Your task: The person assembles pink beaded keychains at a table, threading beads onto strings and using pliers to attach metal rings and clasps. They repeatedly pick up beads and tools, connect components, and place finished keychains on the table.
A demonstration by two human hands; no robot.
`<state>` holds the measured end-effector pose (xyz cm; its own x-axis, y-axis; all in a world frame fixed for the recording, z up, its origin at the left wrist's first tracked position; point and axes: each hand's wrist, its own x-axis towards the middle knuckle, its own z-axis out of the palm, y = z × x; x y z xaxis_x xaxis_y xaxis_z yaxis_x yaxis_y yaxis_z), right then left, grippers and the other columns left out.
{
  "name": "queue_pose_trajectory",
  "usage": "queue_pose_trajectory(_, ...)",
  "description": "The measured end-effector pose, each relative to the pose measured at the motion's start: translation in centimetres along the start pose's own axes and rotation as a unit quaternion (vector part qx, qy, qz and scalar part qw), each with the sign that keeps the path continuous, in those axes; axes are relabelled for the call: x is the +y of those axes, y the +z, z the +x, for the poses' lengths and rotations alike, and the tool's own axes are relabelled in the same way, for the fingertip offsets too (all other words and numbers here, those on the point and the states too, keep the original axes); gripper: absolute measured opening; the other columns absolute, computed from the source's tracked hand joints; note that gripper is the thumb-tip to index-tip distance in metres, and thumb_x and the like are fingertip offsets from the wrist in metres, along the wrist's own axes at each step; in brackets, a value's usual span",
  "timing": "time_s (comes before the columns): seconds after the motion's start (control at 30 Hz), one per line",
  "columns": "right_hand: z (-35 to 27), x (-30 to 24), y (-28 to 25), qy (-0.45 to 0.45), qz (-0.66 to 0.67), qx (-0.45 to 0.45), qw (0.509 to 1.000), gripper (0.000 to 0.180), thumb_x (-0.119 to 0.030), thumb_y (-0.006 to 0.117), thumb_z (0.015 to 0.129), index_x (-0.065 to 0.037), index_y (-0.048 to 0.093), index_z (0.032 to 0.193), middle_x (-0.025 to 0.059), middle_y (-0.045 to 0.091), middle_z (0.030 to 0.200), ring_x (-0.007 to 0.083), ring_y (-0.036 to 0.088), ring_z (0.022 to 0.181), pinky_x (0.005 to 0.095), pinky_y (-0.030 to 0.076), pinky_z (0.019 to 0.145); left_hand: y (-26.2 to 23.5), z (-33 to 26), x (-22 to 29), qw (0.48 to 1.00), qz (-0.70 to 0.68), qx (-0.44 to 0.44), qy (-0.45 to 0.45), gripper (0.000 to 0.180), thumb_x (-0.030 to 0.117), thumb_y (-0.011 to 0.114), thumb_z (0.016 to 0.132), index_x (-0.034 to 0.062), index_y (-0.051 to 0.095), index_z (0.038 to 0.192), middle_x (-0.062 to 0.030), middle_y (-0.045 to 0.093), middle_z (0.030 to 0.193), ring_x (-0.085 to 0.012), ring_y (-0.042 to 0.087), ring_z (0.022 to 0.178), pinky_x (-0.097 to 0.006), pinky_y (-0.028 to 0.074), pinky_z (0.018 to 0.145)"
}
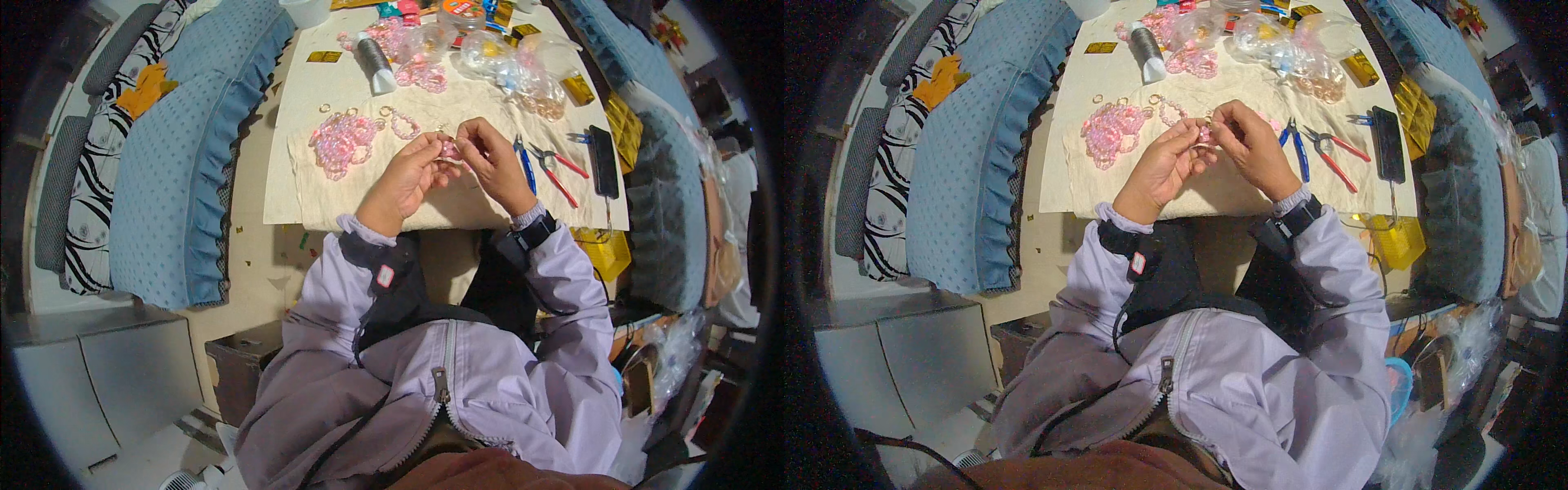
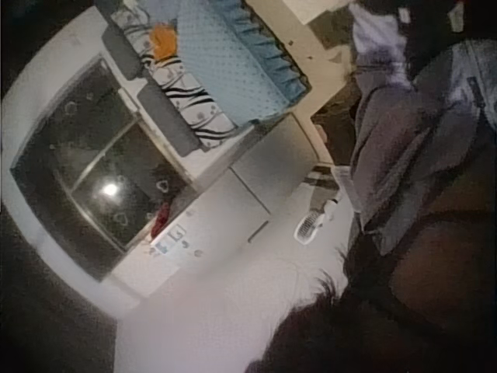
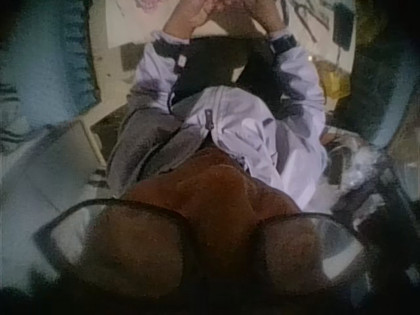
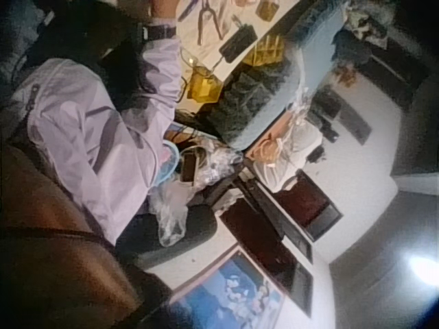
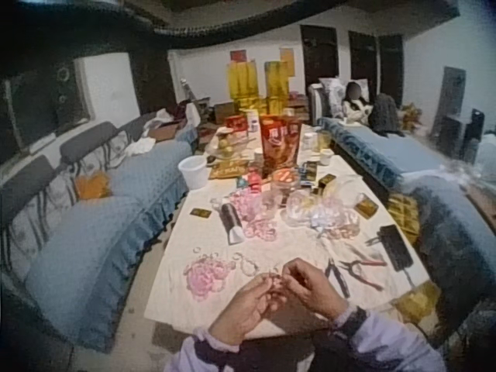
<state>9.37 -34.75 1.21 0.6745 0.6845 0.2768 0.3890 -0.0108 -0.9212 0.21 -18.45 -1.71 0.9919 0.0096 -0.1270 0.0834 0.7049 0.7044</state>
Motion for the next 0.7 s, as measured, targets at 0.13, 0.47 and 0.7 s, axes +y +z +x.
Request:
queue_pose_trajectory(0.13, 0.2, -0.2, 0.0, -0.021, -0.029, 0.013, 0.999, 0.012, -0.014, 0.061, 0.101, -0.003, 0.058, 0.105, -0.0004, 0.057, 0.087, 0.0053, 0.052, 0.074, 0.0221, 0.044, 0.066, -0.1, 0.3, -0.1, 1.0, -0.004, 0.001, 0.016, 0.023, 0.024, 0.051, 0.107, 0.0057, 0.056, 0.121, -0.008, 0.065, 0.109, -0.0213, 0.068, 0.092, -0.027, 0.052, 0.068)
queue_pose_trajectory(0.47, 0.1, 0.3, -0.2, 0.0, -0.007, 0.019, 1.0, 0.009, -0.012, 0.058, 0.103, -0.003, 0.057, 0.104, -0.0014, 0.059, 0.088, 0.0035, 0.053, 0.076, 0.0203, 0.045, 0.068, -1.8, 2.1, 1.5, 0.91, 0.376, 0.118, 0.125, 0.019, 0.018, 0.06, 0.1, 0.0029, 0.067, 0.11, -0.0054, 0.068, 0.097, -0.0143, 0.066, 0.081, -0.029, 0.053, 0.072)
queue_pose_trajectory(0.7, -0.1, 0.5, -0.5, 0.023, 0.031, 0.036, 0.999, 0.008, -0.012, 0.061, 0.101, -0.004, 0.059, 0.101, -0.0037, 0.058, 0.08, 0.0029, 0.052, 0.068, 0.019, 0.043, 0.06, -3.2, 6.6, 1.4, 0.702, 0.656, 0.143, 0.238, 0.017, 0.015, 0.069, 0.088, -0.001, 0.068, 0.094, -0.0159, 0.067, 0.091, -0.0301, 0.065, 0.084, -0.041, 0.051, 0.077)
